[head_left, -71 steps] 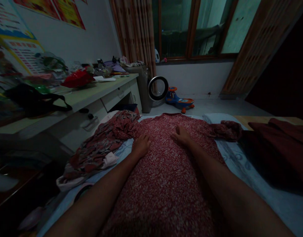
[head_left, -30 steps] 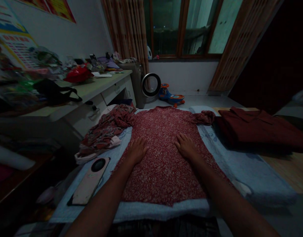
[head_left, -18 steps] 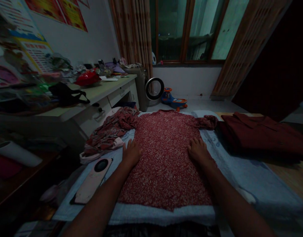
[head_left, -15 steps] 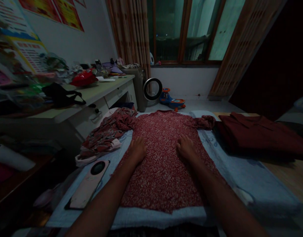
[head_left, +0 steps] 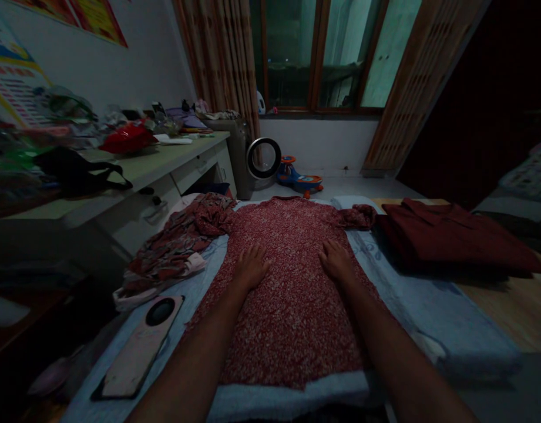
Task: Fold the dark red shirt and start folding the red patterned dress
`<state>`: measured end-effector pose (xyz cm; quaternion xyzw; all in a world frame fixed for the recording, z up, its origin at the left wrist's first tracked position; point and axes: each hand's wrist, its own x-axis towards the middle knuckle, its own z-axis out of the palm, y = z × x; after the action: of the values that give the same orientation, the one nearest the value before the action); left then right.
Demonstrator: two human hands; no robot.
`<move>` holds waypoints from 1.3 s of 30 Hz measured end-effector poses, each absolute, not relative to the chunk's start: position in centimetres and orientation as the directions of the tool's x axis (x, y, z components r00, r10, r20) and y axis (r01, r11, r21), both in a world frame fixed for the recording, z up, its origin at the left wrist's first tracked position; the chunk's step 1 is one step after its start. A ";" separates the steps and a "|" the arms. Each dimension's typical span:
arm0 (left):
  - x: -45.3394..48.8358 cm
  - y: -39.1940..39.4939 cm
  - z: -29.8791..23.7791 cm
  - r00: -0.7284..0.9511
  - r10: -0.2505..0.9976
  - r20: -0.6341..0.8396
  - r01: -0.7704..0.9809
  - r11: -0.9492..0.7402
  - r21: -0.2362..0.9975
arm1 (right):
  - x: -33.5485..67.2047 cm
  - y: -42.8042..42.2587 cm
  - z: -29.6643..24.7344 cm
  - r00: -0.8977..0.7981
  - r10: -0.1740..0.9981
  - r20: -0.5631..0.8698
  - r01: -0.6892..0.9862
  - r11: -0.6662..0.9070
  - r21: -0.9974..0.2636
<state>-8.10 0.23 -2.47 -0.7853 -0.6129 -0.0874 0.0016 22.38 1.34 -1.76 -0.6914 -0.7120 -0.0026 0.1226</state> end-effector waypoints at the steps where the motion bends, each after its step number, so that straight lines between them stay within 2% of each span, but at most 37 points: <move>1: -8.1 0.3 -2.4 0.234 0.962 0.142 0.962 -0.250 0.106 | 23.4 1.2 -1.6 -0.002 0.984 0.181 0.987 0.030 -0.156; 6: -7.3 -0.5 -1.6 0.225 0.958 0.176 0.961 -0.248 0.124 | 24.4 -0.9 -0.8 0.149 0.969 0.198 0.983 -0.124 -0.133; 8: -6.2 -1.6 -1.5 0.253 0.945 0.205 0.948 -0.285 0.143 | 22.4 -2.4 -0.6 0.138 0.968 0.210 0.984 -0.111 -0.138; 13: -2.8 -5.6 -1.8 0.446 0.878 0.171 0.852 -0.476 0.217 | 15.6 -6.3 -1.4 -0.284 0.940 0.188 0.925 0.321 -0.205; 15: -2.1 -6.7 -2.0 0.472 0.870 0.142 0.842 -0.493 0.221 | 14.3 -7.3 -1.8 -0.327 0.930 0.168 0.902 0.360 -0.237; 28: -6.3 -9.0 -1.4 0.386 0.921 0.055 0.916 -0.389 0.095 | 20.8 -8.1 -2.5 -0.180 0.964 0.194 0.965 0.212 -0.157; 36: -12.3 -10.3 -2.3 0.263 0.960 0.097 0.963 -0.267 0.026 | 26.5 -9.4 -3.3 -0.136 0.950 0.280 0.979 0.172 -0.110; 39: -13.5 -11.0 -1.9 0.198 0.975 0.101 0.979 -0.202 0.028 | 27.5 -10.0 -3.2 -0.065 0.951 0.304 0.989 0.103 -0.108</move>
<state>-13.51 -10.97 -1.87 -0.7736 -0.6315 -0.0480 0.0211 27.54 -10.01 -3.22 -0.6668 -0.7271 -0.0635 0.1505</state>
